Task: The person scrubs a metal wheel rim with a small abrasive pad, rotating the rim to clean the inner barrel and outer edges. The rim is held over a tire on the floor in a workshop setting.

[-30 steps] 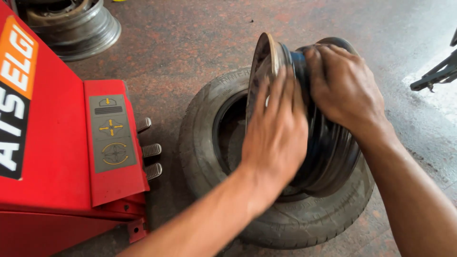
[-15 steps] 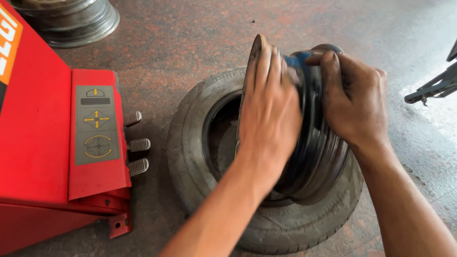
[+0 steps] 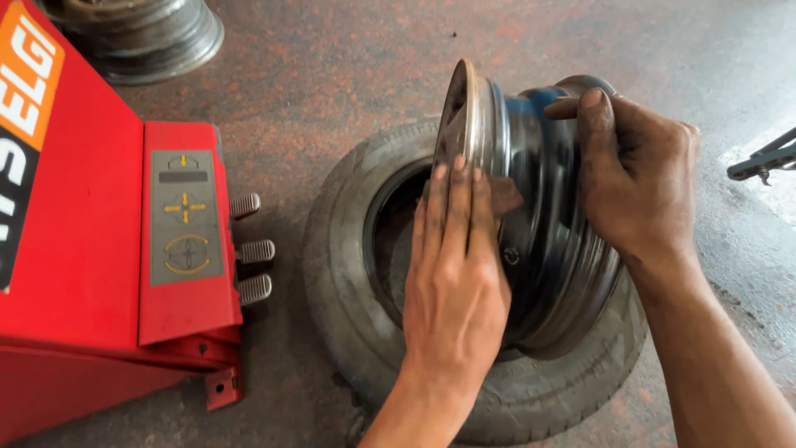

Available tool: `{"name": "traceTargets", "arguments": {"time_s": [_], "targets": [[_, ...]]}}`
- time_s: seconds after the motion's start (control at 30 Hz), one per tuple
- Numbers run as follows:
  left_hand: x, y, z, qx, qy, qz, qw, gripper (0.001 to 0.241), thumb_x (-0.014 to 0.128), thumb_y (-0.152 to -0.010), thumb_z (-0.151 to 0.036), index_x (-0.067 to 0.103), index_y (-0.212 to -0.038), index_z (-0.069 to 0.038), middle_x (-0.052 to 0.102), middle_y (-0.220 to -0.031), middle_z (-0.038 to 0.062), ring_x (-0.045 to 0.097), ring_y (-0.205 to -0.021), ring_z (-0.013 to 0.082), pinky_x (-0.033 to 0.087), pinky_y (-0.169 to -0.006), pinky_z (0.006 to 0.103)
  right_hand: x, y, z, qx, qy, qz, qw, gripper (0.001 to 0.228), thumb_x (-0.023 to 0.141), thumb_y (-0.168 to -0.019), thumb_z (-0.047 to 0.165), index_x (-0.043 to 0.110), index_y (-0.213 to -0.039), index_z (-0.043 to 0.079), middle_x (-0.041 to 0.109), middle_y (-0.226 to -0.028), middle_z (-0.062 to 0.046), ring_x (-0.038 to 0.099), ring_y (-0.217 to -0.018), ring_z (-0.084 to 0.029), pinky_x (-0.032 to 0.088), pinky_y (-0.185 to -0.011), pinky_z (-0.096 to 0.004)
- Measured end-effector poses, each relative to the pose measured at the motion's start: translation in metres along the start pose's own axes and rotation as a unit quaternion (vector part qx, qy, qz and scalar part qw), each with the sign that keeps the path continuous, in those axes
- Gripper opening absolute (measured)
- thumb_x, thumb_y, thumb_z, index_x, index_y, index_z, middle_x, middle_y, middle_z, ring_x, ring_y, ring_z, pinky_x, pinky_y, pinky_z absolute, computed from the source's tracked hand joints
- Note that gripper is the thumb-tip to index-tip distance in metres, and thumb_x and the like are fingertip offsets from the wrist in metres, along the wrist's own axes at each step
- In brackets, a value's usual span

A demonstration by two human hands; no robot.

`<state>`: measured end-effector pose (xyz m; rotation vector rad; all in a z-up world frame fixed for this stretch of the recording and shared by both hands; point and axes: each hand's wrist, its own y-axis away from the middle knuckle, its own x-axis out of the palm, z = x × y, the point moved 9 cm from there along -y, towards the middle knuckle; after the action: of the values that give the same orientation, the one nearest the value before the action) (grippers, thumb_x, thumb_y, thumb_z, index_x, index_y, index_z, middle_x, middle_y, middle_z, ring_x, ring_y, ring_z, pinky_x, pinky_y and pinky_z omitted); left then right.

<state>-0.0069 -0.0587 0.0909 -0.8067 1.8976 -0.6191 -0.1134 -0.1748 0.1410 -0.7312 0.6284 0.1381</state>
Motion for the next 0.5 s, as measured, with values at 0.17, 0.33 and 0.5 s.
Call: {"name": "traceTargets", "arguments": {"time_s": [0.17,0.33,0.5], "targets": [[0.022,-0.066,0.021,-0.017,0.042,-0.01,0.999,0.043,0.054,-0.1,0.0,0.051,-0.14,0.016,0.049,-0.15,0.034,0.045,-0.145,0.045,0.035,-0.126,0.0499,-0.001,0.002,0.006,0.012,-0.021,-0.005,1.0,0.03,0.051,-0.111,0.022,0.075,-0.11,0.005,0.068,-0.072,0.0,0.057,-0.051,-0.005,0.037,-0.043,-0.024],[-0.01,0.003,0.001,0.008,-0.013,-0.001,1.0,0.043,0.053,-0.1,-0.001,0.054,-0.141,0.012,0.051,-0.149,0.031,0.045,-0.145,0.0422,0.033,-0.124,0.0515,0.003,0.005,0.0,-0.008,0.022,0.011,1.0,0.031,0.054,-0.116,0.021,0.078,-0.112,0.003,0.061,-0.058,-0.007,0.048,-0.045,-0.009,0.029,-0.042,-0.028],[0.029,-0.075,0.025,0.026,0.02,0.012,0.999,0.039,0.054,-0.102,-0.004,0.054,-0.136,0.016,0.052,-0.146,0.034,0.046,-0.142,0.044,0.038,-0.123,0.0488,0.009,0.001,-0.005,-0.01,0.023,0.024,0.999,0.027,0.054,-0.114,0.019,0.076,-0.109,0.004,0.068,-0.067,-0.002,0.053,-0.045,-0.006,0.033,-0.038,-0.026]]}}
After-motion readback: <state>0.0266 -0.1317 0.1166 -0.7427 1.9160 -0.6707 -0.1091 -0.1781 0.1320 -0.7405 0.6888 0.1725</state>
